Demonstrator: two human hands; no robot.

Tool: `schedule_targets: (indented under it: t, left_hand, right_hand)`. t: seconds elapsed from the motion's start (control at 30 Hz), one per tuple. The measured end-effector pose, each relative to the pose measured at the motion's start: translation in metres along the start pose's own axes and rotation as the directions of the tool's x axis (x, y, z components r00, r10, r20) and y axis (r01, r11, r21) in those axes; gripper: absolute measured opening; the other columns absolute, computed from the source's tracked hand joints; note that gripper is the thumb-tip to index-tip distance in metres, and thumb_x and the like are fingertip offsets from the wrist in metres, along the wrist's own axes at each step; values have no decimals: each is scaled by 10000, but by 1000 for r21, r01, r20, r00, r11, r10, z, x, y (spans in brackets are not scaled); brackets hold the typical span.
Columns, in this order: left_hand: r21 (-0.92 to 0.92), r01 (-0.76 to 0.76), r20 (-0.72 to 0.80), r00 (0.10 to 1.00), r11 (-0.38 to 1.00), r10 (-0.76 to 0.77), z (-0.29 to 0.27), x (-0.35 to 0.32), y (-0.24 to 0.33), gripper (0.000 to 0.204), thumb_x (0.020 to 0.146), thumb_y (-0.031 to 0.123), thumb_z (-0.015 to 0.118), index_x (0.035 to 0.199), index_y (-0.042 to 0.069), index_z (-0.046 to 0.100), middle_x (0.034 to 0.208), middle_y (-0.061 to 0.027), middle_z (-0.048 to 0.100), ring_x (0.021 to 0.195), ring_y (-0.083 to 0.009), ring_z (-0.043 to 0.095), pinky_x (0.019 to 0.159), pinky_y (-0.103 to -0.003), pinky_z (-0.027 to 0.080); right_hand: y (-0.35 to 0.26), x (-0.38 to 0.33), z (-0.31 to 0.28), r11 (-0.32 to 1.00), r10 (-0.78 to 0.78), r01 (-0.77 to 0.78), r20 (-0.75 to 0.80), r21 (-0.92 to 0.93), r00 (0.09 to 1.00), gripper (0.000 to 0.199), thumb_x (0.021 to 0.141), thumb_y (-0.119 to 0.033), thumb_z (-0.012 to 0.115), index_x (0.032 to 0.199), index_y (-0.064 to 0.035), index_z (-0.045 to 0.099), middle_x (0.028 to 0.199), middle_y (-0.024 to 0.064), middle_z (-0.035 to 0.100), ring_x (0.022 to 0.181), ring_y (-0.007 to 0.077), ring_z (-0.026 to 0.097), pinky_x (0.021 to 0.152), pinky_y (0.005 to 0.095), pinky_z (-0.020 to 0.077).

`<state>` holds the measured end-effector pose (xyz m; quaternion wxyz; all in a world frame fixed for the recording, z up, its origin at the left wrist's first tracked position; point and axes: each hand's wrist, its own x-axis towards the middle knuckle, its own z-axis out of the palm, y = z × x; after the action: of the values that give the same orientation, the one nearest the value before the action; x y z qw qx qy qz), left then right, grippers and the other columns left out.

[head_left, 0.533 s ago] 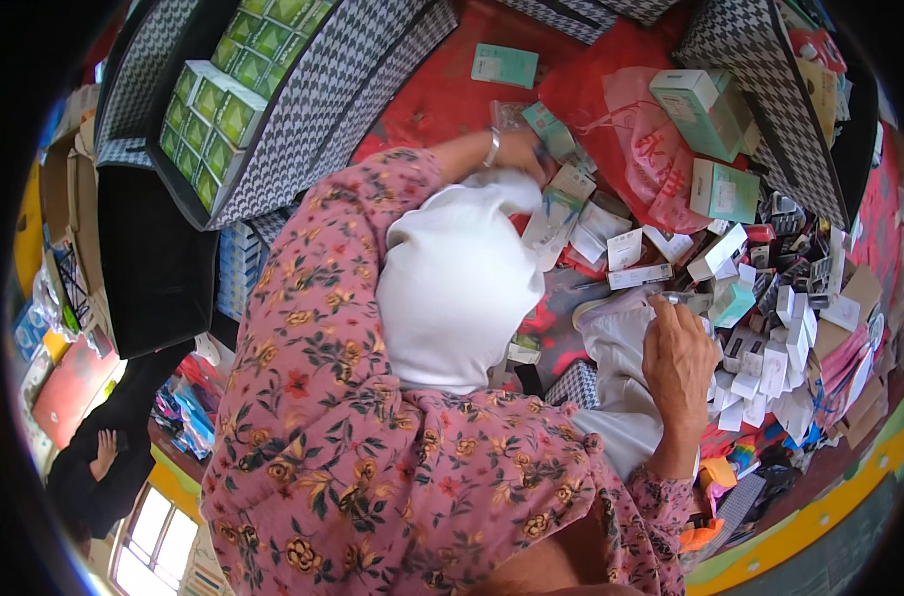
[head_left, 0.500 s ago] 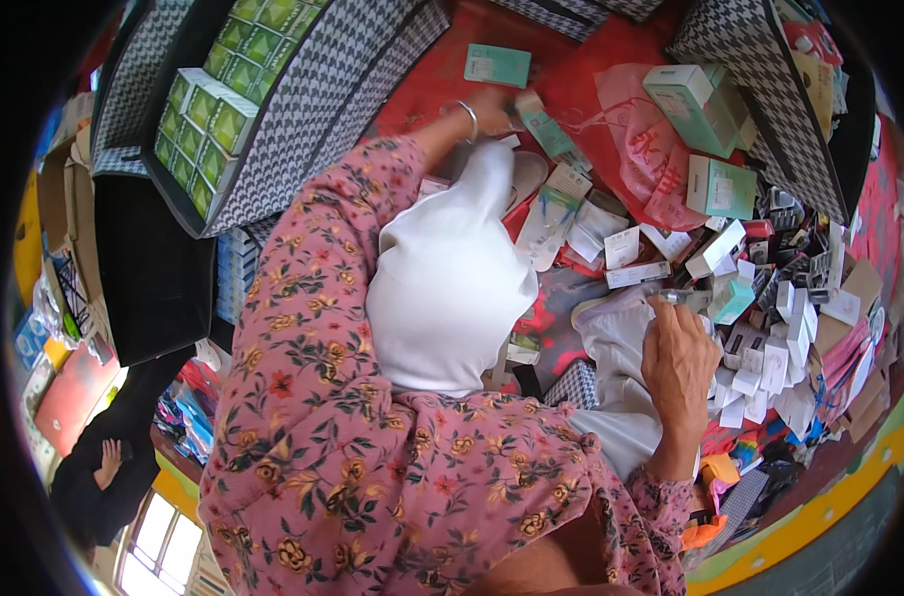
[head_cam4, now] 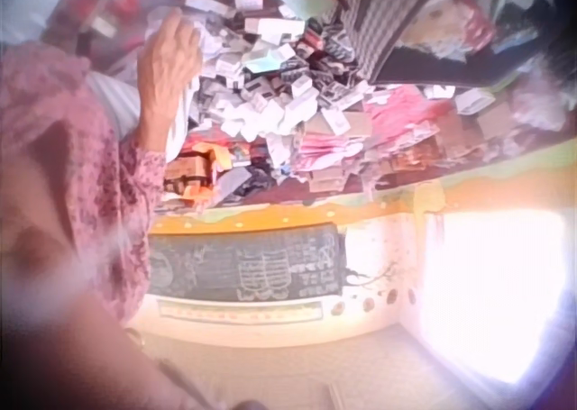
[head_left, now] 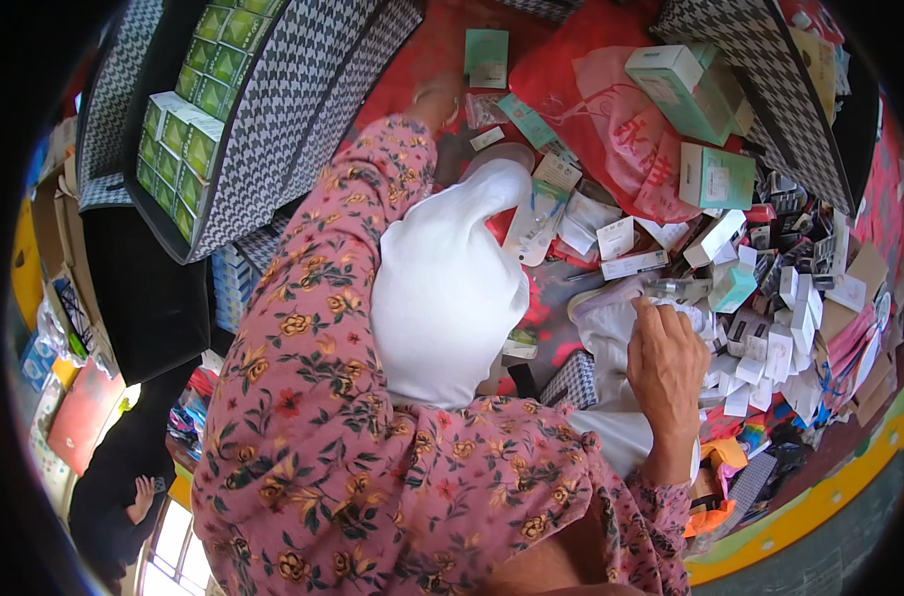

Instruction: The person picks up various small boxes and items from a floor littered with packaging materials, wipes each item with a cloth, and places them into a larger bin.

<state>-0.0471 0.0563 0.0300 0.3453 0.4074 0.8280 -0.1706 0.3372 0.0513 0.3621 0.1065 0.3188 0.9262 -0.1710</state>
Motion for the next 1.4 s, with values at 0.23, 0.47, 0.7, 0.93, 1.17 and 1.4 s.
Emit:
schedule_targets:
  t: [0.23, 0.47, 0.7, 0.93, 1.17, 1.4]
  left_hand:
    - [-410, -119, -465, 880, 904, -95, -25, -55, 1, 352, 757, 118, 498, 1109, 106, 512, 1037, -234, 549, 906, -361, 567, 730, -439, 474]
    - [-77, -261, -119, 961, 962, 251, -64, -19, 43, 738, 675, -21, 562, 1313, 206, 267, 1090, -201, 541, 889, -355, 579, 673, -398, 505]
    - [338, -378, 86, 924, 862, 371, -42, -3, 51, 760, 677, 0, 589, 1315, 268, 277, 1150, -176, 513, 983, -344, 541, 735, -378, 496]
    - [-54, -448, -165, 886, 893, 434, -10, -61, 25, 755, 674, -20, 596, 1260, 376, 331, 1202, -176, 447, 1042, -354, 499, 814, -382, 461]
    - [-6, -356, -174, 921, 934, 349, -42, -121, 8, 774, 662, -35, 587, 1255, 388, 327, 1075, -245, 415, 872, -408, 527, 737, -387, 488]
    - [-16, -653, -478, 670, 757, 568, -57, -212, -12, 704, 729, 24, 558, 1250, 432, 316, 1023, -224, 425, 792, -378, 566, 693, -382, 516]
  right_hand:
    - [-2, -6, 4, 1000, 17, -17, -8, 3, 1000, 299, 657, -42, 548, 956, -62, 549, 725, 61, 505, 642, 221, 516, 524, 334, 420]
    - [1, 2, 4, 1000, 2, -2, 16, 6, 1000, 286, 663, -43, 548, 948, -63, 549, 719, 57, 504, 639, 216, 513, 523, 332, 417]
    - [3, 4, 2, 1000, 2, -2, 32, -7, 999, 294, 673, -60, 557, 966, -59, 537, 708, 52, 485, 641, 214, 511, 524, 329, 415]
    - [-1, -2, -1, 1000, 2, -2, 16, -7, 1000, 261, 696, -76, 544, 956, -52, 534, 712, 52, 485, 659, 213, 511, 545, 324, 417]
    - [-5, -12, -9, 999, 38, -38, -21, -13, 999, 261, 694, -81, 544, 954, -62, 535, 718, 50, 488, 681, 209, 511, 552, 324, 416]
    - [-1, -29, -12, 999, -31, 36, -124, 38, 992, 238, 675, -71, 542, 913, -58, 532, 726, 57, 504, 691, 219, 524, 552, 334, 427]
